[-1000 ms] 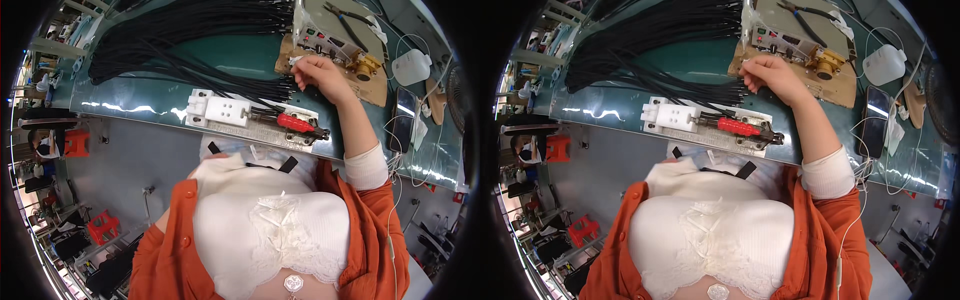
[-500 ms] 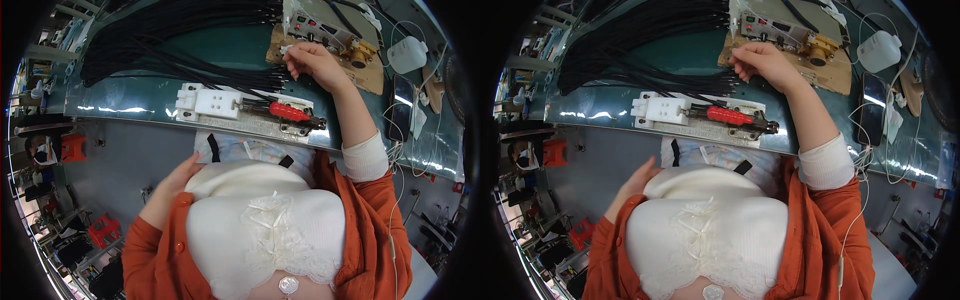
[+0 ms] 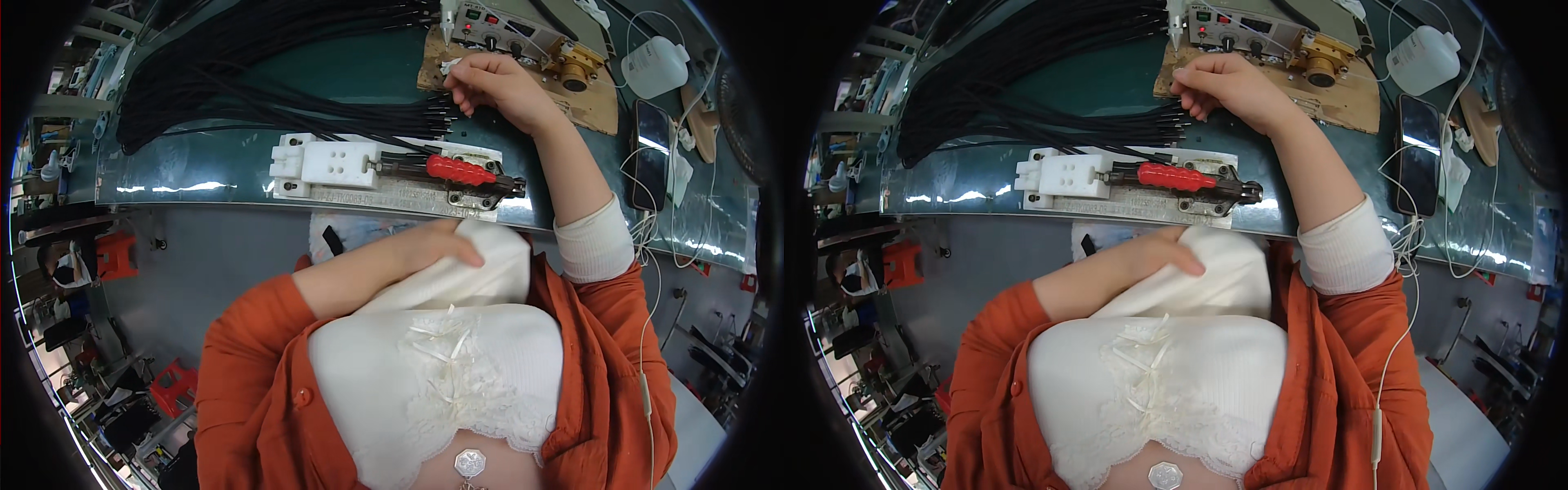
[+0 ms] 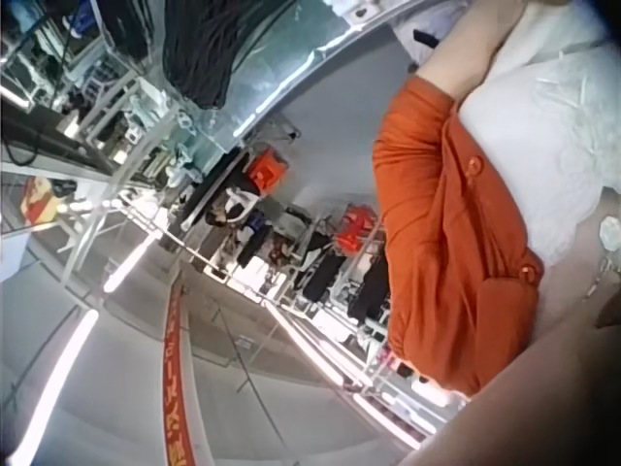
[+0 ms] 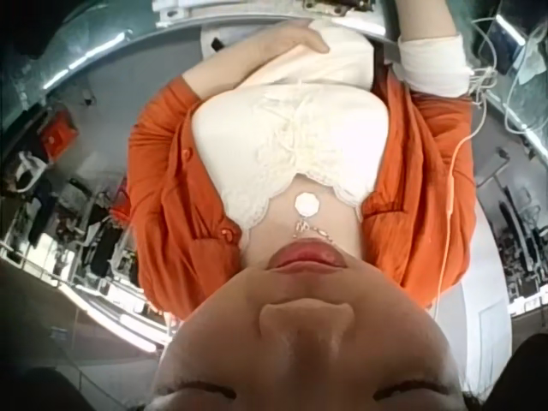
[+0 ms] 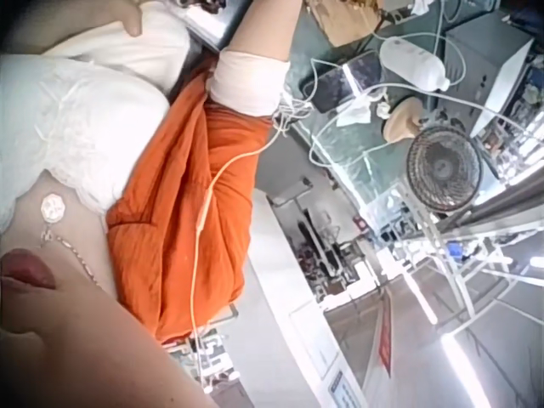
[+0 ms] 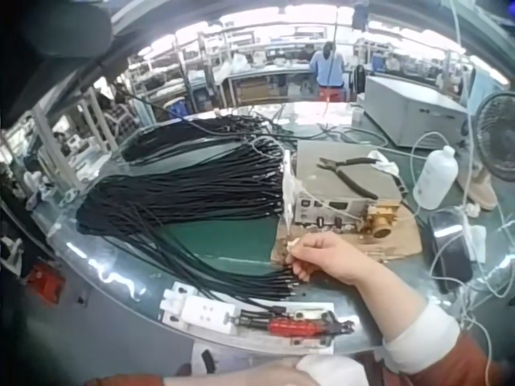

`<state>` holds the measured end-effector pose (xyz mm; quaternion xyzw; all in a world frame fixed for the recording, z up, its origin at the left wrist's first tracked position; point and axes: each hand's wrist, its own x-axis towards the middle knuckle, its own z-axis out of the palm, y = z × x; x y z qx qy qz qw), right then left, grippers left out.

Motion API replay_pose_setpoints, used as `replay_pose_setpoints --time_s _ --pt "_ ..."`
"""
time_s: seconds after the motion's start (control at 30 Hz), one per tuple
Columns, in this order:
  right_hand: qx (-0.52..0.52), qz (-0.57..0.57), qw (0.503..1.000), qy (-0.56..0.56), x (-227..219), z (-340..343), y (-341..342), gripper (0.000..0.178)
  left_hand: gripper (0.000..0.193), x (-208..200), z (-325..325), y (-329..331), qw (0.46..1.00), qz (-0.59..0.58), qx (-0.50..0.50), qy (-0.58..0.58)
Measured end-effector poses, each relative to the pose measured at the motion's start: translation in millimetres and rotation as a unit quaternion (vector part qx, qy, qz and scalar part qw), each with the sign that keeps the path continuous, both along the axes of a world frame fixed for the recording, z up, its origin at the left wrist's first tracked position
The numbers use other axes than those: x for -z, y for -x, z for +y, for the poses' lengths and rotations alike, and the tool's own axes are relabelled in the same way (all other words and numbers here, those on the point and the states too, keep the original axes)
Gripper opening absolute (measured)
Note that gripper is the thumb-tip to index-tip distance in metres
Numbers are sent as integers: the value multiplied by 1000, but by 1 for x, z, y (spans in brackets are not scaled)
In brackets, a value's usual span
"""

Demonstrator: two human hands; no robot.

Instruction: The person processes cable ends using a lever clamping fixture, hangs the bundle on a rack, retrieves a new bundle of cables, and fits connector parts onto the cable ends by hand.

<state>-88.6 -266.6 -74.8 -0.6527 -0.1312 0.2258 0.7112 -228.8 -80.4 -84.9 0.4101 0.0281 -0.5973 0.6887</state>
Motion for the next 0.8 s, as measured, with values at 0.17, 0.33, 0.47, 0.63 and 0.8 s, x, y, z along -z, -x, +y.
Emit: replay_pose_setpoints --time_s 0.17,0.33,0.47,0.63,0.8 --pt "4 10 1000 -18 1 -2 0 26 53 -7 5 0 977 -135 70 -150" --pt "-15 35 999 3 -4 -1 0 25 47 43 140 32 974 79 -99 -190" --pt "-15 47 999 -8 -3 -5 1 25 27 8 194 65 897 -136 208 -364" --pt "-7 54 998 -26 -1 -4 0 25 25 9 202 86 833 -345 218 -374" --pt "2 74 996 -41 0 -3 1 24 24 23 180 76 798 -474 131 -348"
